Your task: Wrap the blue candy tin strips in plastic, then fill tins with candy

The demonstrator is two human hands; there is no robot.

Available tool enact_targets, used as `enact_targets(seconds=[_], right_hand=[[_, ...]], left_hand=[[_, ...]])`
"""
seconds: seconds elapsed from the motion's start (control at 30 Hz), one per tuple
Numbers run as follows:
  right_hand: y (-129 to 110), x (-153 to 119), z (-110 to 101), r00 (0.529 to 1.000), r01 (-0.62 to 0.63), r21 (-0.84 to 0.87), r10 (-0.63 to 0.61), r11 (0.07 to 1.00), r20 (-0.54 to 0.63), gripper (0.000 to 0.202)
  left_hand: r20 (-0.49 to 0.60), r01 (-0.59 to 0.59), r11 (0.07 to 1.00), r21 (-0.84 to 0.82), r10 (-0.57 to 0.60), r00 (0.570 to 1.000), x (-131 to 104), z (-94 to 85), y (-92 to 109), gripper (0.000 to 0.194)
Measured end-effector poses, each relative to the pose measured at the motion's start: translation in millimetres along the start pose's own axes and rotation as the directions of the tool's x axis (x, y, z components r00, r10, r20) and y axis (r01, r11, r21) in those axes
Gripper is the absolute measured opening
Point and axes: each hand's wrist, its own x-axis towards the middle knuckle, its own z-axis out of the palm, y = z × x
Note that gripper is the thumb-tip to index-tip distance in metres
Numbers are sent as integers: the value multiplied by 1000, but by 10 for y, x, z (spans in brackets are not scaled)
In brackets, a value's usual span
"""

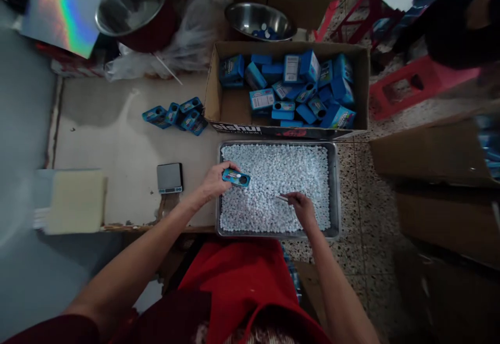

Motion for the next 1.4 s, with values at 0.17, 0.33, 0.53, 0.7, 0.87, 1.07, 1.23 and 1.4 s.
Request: enact_targets(seconds=[0.17,0.33,0.53,0.7,0.87,1.07,1.23,1.4], right_hand=[[-431,-190,-313,994,51,123,-62,991,93,28],[-1075,-137,-385,963,182,186,-213,966,166,21],[-1859,-162,-270,936,351,-416,-306,839,173,30],[-2629,-404,119,909,413,-765,-275,494,313,29],[-2443,-217,45,884,453,-686,-386,569,264,35],[-649,-94,-1063,957,17,-352,-117,936,-265,22],[150,-52,-1175,914,-52,-225,-45,973,-403,31],[133,578,-223,967,59,-40,-67,997,-246,31]], left_hand=[[-57,-44,992,118,51,997,-38,-30,19,43],[-53,-54,994,96,59,997,-47,74,53,41],[-91,-134,979,156,150,985,-119,130,89,44],[-159,-78,989,124,98,982,-108,89,44,41],[-273,7,991,137,31,961,-86,-157,-206,33],[-471,214,964,160,-116,874,237,-943,-849,37],[-460,228,946,232,-100,883,516,-1384,-1051,37],[-563,177,870,461,132,816,632,-1320,-362,38]])
